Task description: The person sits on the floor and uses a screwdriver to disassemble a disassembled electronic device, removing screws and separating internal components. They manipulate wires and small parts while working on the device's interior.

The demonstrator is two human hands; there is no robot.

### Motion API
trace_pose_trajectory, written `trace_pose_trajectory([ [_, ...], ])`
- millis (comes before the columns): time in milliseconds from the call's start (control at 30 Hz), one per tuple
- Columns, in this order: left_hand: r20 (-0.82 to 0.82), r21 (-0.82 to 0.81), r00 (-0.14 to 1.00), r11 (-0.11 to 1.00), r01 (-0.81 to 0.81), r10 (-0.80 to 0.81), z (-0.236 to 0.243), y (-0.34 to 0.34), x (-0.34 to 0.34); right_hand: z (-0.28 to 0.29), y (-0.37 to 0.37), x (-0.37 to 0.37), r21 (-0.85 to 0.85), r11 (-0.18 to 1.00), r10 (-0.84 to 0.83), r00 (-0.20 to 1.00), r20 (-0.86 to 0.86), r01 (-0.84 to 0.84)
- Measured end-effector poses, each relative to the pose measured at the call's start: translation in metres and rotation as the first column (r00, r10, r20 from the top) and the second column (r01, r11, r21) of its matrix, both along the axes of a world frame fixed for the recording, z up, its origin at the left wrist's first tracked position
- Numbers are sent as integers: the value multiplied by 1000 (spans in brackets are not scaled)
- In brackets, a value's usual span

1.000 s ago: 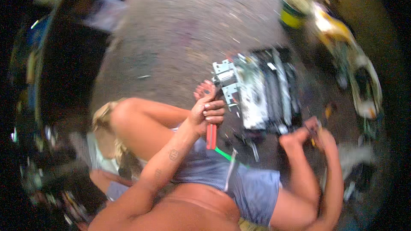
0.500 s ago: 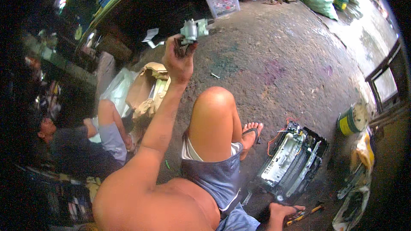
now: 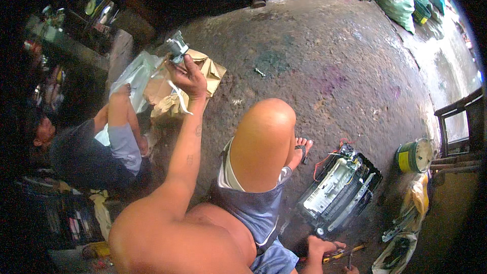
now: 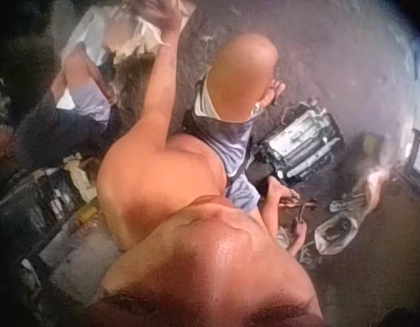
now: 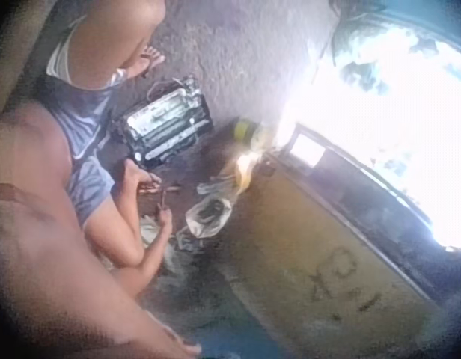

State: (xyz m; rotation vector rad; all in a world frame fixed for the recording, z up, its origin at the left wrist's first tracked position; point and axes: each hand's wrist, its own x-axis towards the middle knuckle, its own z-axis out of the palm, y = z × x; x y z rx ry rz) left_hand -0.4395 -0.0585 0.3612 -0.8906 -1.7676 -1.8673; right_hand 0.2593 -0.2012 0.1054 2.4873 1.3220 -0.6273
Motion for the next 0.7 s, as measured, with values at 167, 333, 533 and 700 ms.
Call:
trace_pose_trajectory([
  [167, -28, 82, 999, 996, 30, -28, -19, -12, -29, 1, -2, -4, -19, 1000, 9, 1000, -14, -9],
  [333, 422, 421, 740, 836, 351, -523, -5, -9, -16, 2, -1, -2, -16, 1000, -5, 1000, -14, 5],
  [533, 428, 808, 348, 526, 266, -834, 5, -6, -12, 8, 3, 5, -27, 1000, -1, 999, -32, 0],
  [700, 353, 883, 162, 386, 268, -921, -13, -14, -19, 15, 13, 7, -40, 999, 22, 998, -58, -24],
])
